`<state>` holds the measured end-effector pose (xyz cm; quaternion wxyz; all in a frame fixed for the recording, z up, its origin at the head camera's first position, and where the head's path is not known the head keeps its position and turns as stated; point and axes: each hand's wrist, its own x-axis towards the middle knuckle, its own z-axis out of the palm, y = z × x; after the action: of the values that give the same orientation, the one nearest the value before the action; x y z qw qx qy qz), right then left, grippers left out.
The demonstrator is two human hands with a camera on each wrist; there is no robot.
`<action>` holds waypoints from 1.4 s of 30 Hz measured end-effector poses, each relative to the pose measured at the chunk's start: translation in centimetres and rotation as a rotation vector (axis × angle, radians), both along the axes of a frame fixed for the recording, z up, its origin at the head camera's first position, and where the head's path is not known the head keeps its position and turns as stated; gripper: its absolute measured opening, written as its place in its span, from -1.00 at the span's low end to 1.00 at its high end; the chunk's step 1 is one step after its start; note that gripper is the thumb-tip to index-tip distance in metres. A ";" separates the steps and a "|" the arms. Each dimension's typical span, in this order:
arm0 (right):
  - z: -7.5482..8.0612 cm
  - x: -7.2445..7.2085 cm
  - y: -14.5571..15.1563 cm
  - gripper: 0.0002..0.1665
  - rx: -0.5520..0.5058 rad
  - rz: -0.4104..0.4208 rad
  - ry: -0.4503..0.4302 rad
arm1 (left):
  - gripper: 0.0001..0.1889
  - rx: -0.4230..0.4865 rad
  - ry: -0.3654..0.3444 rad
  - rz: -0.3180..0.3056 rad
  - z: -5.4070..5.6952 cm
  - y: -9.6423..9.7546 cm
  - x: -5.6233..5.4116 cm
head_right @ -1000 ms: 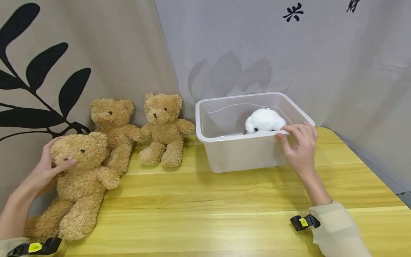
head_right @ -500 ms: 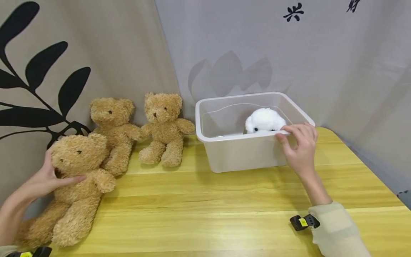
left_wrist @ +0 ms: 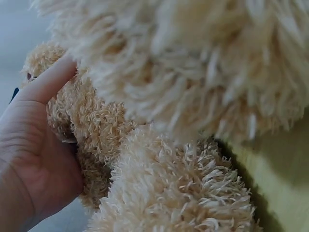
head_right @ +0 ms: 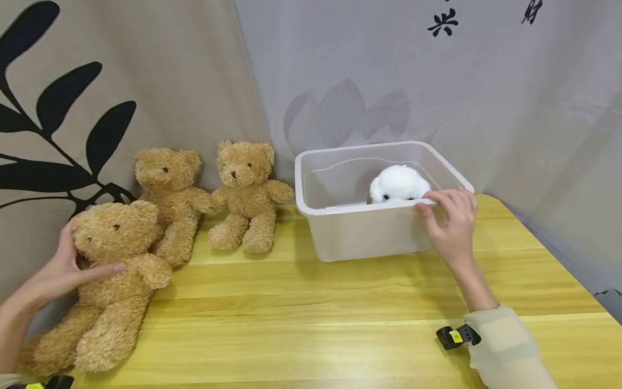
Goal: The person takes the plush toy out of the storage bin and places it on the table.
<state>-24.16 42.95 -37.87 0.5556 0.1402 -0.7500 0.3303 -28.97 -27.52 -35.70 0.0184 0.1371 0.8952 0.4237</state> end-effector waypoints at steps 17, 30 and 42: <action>0.0 -0.2 0.0 -0.17 -0.014 0.004 0.015 | 0.04 0.034 0.153 0.167 2.7 2.1 0.9; 0.0 0.0 -0.1 -0.18 -0.019 0.009 0.013 | -0.22 0.193 0.403 0.272 6.3 7.1 1.3; 0.3 0.3 -0.5 -0.18 -0.026 0.013 0.016 | -0.29 0.185 0.436 0.190 8.5 13.6 2.2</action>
<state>-23.85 42.42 -37.53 0.5613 0.1404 -0.7402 0.3425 -26.74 -13.90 -27.15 -0.2275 0.1418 0.8443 0.4640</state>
